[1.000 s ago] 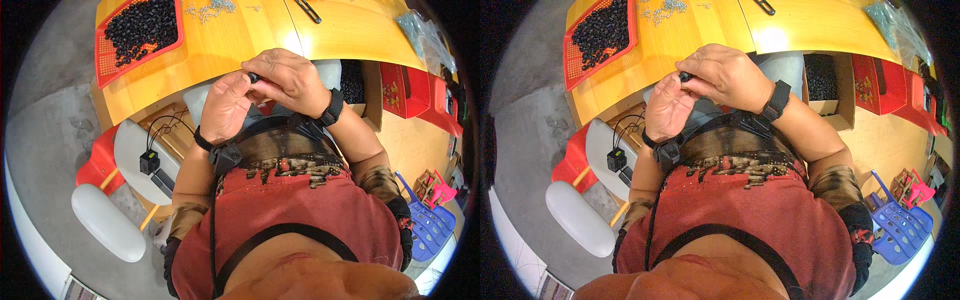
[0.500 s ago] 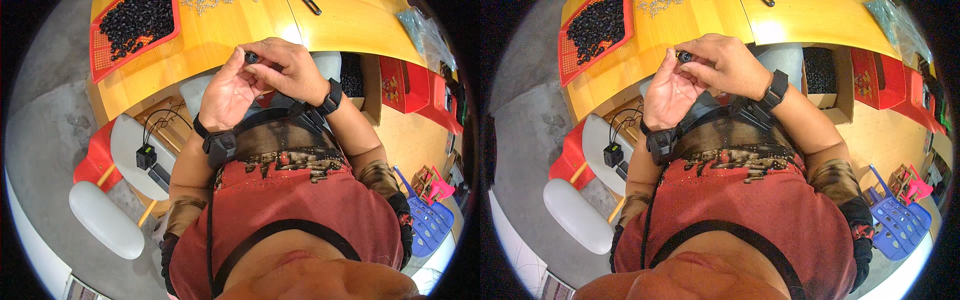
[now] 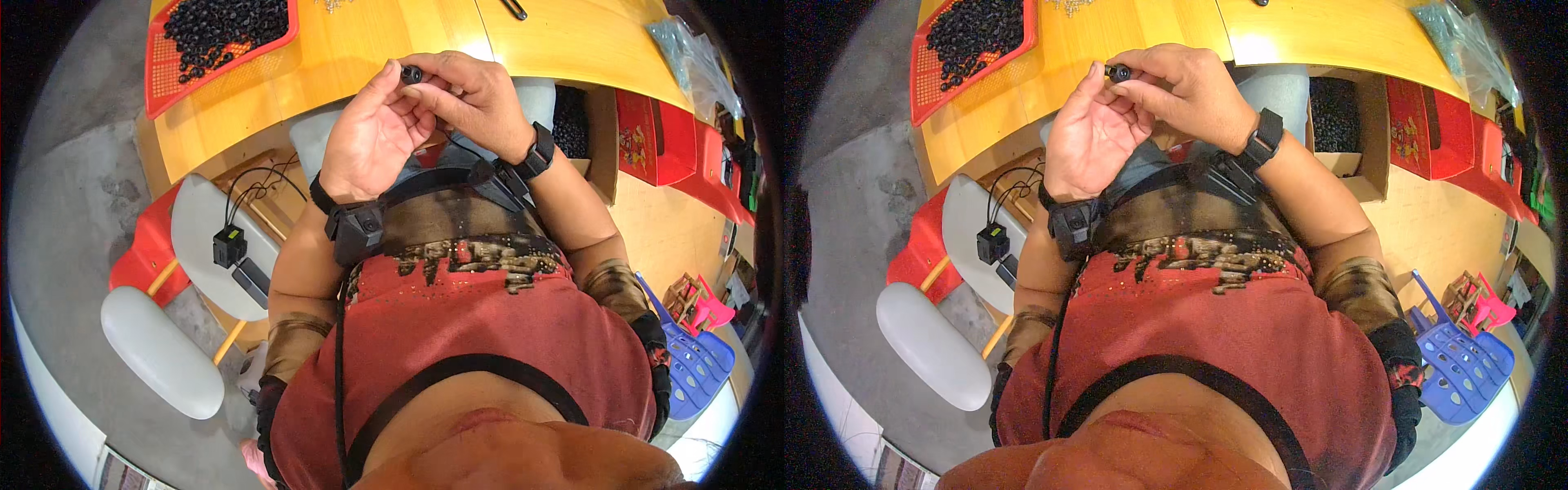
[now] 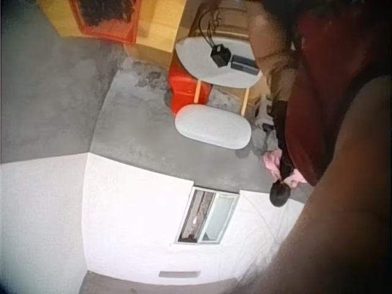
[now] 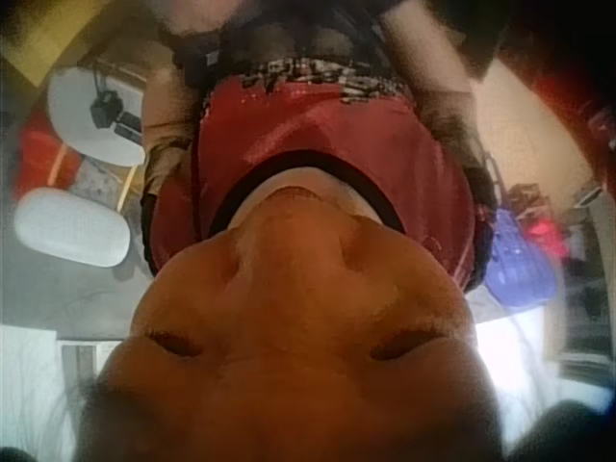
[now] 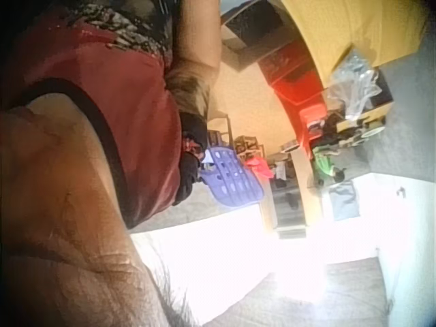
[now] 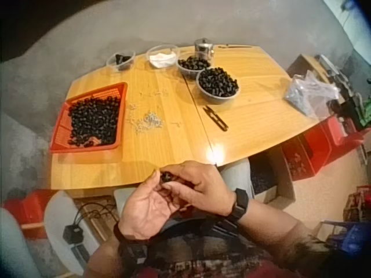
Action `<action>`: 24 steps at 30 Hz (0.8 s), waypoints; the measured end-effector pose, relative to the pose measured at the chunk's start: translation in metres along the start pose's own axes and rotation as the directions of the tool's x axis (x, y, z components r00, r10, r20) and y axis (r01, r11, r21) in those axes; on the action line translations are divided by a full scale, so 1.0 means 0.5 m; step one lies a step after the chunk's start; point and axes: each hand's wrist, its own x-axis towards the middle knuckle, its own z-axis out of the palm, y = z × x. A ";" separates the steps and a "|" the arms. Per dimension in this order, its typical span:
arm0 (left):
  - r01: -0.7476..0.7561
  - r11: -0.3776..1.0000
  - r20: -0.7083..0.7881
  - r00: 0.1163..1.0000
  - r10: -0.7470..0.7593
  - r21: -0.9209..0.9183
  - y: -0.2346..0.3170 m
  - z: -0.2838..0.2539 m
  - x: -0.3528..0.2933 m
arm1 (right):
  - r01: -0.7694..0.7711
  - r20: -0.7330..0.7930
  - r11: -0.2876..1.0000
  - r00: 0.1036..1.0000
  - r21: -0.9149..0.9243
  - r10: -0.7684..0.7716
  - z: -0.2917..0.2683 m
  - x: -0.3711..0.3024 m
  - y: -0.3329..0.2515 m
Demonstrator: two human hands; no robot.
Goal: The person sorts small black plastic parts and silver screws by hand, placing them into separate containers on a table.
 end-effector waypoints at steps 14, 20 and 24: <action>0.035 0.997 0.002 0.999 -0.035 0.072 0.013 -0.021 -0.002 | -0.122 0.091 0.971 0.990 0.206 0.105 -0.002 -0.004 -0.001; 0.091 0.993 0.115 0.988 -0.100 0.078 0.009 -0.040 -0.004 | 0.231 0.072 0.966 0.972 -0.112 -0.224 -0.009 -0.005 0.015; 0.045 0.992 0.139 0.988 -0.062 0.120 -0.002 -0.048 -0.014 | 0.243 0.120 0.966 0.965 -0.083 -0.233 -0.010 -0.007 0.005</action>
